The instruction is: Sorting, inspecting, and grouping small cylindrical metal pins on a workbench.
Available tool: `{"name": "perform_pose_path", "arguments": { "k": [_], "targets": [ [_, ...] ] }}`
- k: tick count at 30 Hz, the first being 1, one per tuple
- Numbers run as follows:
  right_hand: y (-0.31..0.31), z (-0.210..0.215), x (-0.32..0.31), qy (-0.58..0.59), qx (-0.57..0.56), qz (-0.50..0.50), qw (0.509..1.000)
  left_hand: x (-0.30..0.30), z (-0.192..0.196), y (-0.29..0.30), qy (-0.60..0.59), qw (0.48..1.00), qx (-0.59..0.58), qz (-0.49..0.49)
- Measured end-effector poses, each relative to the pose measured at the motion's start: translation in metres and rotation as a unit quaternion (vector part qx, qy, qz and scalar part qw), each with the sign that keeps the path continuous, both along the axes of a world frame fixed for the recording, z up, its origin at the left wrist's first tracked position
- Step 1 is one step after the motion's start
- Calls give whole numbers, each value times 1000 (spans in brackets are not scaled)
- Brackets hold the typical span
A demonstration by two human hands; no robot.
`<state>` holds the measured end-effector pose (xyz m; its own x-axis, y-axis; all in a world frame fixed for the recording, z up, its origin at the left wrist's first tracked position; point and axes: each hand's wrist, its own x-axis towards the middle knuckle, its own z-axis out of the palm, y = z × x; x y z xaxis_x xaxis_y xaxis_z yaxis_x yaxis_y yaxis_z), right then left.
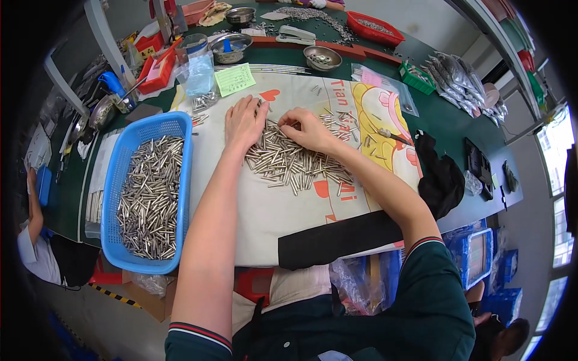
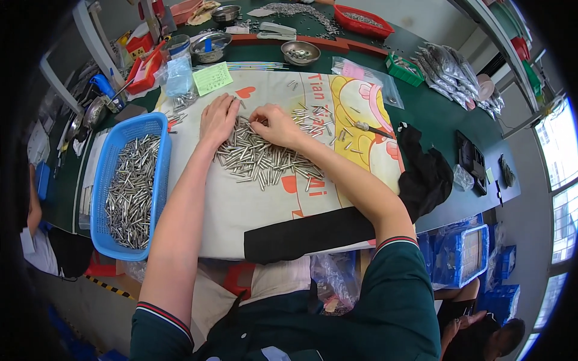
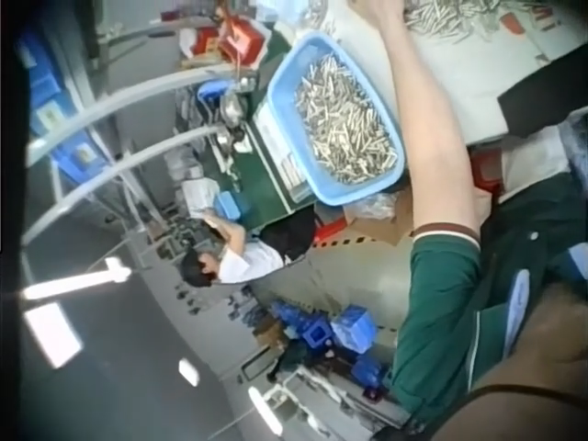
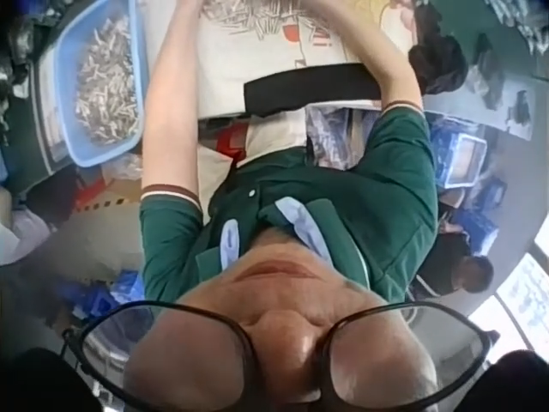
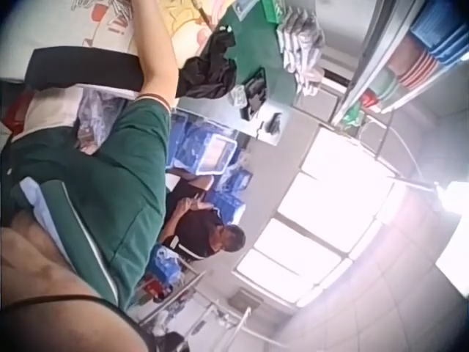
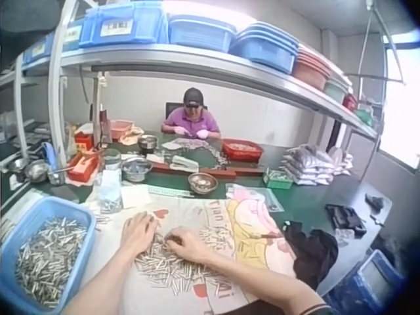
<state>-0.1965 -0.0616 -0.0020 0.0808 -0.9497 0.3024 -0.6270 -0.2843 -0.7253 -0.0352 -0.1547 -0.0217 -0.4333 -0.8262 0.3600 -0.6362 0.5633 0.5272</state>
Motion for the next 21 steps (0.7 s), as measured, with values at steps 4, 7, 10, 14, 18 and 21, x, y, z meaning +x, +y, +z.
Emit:
{"name": "perform_pose_path", "arguments": {
  "k": [4, 7, 10, 14, 18, 21],
  "targets": [
    [15, 21, -20, 64, -91, -43, 993, -1, 2, -1, -5, 1000, -4, -2],
    [-15, 7, -74, 221, -95, -116, 964, -9, 1, -1, -11, 1000, -9, -5],
    [-33, -5, -97, 284, -27, -153, 946, -10, 0, -2, -11, 1000, -3, -9],
    [-34, -13, -92, 282, 42, -89, 954, -17, 0, 0, 0, 1000, 1, -15],
    [24, -1, -6, 230, -1, 61, 971, 5, -6, -4, -12, 1000, -11, 6],
    [51, 16, -12, 185, -55, 58, 980, -2, -2, -2, -10, 1000, -19, -4]
  ]
}}
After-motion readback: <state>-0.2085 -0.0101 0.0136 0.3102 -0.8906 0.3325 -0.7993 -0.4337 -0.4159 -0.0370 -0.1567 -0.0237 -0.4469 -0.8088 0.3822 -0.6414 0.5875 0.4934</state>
